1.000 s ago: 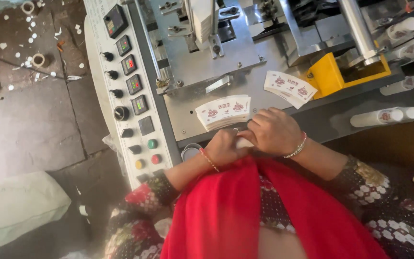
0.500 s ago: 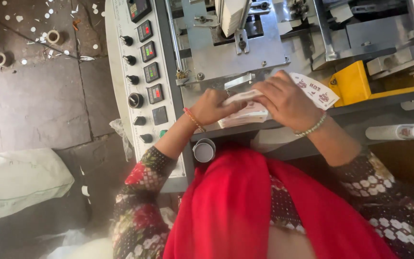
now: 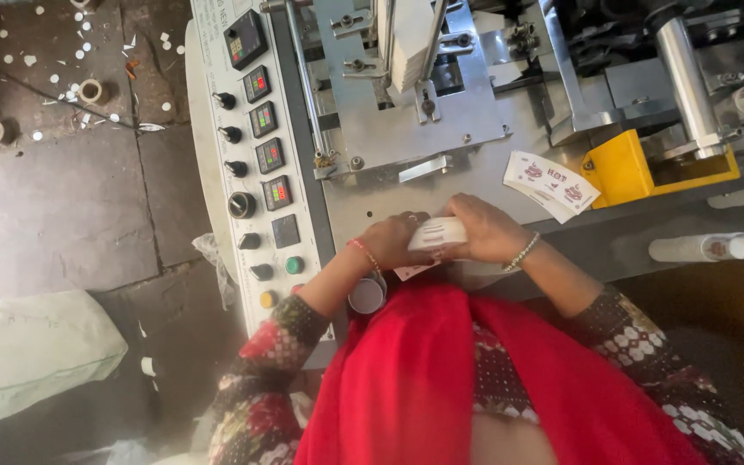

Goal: Picking up and stacking pre-cut paper cup blanks and loading them into an automated manufacturing machine.

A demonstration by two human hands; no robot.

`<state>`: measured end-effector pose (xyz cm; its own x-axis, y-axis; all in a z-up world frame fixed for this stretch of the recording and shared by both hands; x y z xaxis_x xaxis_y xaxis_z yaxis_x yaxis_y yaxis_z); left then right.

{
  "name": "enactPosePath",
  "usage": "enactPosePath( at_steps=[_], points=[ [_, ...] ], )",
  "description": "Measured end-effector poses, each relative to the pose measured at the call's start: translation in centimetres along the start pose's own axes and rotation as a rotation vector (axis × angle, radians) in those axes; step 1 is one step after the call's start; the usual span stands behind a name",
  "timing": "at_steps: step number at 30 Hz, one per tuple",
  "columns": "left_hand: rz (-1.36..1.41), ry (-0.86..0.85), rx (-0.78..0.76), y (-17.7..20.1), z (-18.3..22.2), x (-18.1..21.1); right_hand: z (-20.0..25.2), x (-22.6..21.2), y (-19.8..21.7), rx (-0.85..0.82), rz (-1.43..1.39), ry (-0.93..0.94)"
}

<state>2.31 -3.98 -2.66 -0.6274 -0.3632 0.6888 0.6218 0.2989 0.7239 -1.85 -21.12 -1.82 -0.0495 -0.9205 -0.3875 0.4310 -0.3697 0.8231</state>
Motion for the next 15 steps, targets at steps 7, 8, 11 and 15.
enactPosePath(
  at_steps=[7,8,11,15],
  points=[
    [-0.46,-0.103,0.233,3.2,-0.1,5.8,4.8,-4.0,4.1,0.698,0.072,0.324],
    [-0.546,-0.121,0.271,3.0,-0.2,5.9,5.0,-4.7,3.9,0.732,0.151,0.324],
    [-0.59,-0.116,0.251,-0.5,-1.2,1.5,2.9,-1.9,2.7,0.626,-0.015,0.355],
    [-0.503,-0.102,0.282,-0.7,-0.9,1.2,1.1,3.1,3.5,0.171,-0.17,0.02]
  ],
)
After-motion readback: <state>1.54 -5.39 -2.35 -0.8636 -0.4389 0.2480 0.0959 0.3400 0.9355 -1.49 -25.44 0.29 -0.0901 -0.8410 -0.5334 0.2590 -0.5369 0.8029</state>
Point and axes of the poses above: each hand's wrist, its own z-axis away from the middle knuckle, its own y-axis out of the back of the hand, x = y × z, the point moved 5 cm from there along -z, towards the middle knuckle, and after that the axes turned 11 degrees about -y, right-handed, at the moved point
